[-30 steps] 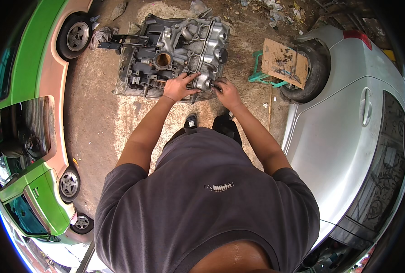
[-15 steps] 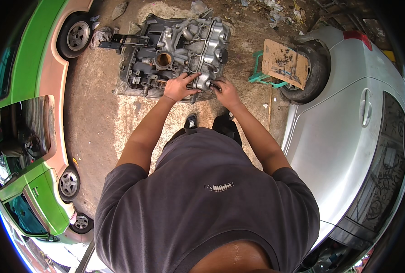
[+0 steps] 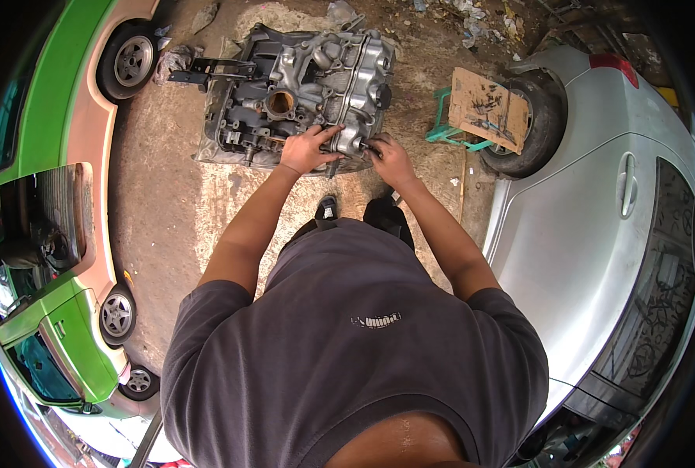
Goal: The person places a cylinder head onto an engine block and then uses a wrench to tighten multiple bolts around the head. The work is performed on the ground in an outdoor area with vehicles nearby.
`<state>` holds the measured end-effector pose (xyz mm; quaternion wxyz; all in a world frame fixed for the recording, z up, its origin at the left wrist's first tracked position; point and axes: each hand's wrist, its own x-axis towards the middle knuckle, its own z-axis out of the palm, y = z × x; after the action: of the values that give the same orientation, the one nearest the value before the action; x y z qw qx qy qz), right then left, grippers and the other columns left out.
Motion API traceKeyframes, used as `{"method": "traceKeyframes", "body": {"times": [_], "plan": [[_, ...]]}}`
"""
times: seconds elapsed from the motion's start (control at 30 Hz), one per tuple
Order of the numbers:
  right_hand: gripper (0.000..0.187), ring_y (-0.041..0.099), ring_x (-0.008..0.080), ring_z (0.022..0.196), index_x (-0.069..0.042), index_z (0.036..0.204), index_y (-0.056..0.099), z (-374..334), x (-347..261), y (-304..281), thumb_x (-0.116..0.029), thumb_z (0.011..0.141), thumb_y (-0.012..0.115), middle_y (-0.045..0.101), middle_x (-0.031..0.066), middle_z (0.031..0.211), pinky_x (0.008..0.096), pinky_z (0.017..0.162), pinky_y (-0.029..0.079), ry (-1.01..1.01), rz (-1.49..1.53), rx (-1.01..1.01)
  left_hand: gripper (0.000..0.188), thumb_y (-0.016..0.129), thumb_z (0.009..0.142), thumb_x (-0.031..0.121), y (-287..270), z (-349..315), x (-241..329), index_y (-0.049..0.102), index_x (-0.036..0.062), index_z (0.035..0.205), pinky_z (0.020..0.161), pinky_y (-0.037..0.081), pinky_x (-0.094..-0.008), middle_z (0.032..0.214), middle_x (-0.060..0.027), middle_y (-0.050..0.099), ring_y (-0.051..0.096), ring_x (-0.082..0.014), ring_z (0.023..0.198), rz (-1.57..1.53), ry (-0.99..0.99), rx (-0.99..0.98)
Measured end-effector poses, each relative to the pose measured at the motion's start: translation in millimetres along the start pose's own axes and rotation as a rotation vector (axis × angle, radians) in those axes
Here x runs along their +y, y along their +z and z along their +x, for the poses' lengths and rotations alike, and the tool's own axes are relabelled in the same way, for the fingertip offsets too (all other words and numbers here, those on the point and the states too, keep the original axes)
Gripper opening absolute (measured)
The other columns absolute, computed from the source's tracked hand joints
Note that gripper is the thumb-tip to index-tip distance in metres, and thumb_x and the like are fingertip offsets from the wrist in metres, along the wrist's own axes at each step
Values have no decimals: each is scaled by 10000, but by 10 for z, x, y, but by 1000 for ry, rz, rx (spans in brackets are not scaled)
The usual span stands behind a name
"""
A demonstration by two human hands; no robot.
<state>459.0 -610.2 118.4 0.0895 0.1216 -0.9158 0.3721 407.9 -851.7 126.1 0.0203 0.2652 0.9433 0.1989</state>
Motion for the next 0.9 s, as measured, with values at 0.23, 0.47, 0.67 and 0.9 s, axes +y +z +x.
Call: {"method": "traceKeyframes", "body": {"times": [0.23,0.47,0.67,0.9], "plan": [[233,636,313,972,-47,1032,694,15,-16,-3,-130,818,729,649,121,1053,386,836,519,12,1,-34,758,755,696,599,-15,-1,4,509,410,1387,618,552,-384,970,-23,630,681,-243,787,-2,-4,-7],[225,640,315,979,-48,1025,694,-4,-38,-4,-136,820,726,649,119,1064,382,836,525,18,-25,-29,750,748,705,601,-26,0,14,508,411,1389,608,548,-380,952,-22,623,679,-242,771,6,-3,-9],[226,637,319,969,-32,1020,689,15,-17,0,-114,813,728,646,126,1050,382,833,520,18,7,-12,756,742,709,609,-20,-5,6,496,413,1396,603,546,-383,947,-25,620,678,-244,760,4,5,-1],[217,634,316,970,-22,1013,690,13,-25,12,-107,816,724,645,128,1049,382,840,514,30,-45,-31,751,750,708,596,-30,-2,4,505,405,1391,610,546,-382,951,-25,619,679,-241,771,-14,1,-14]]}}
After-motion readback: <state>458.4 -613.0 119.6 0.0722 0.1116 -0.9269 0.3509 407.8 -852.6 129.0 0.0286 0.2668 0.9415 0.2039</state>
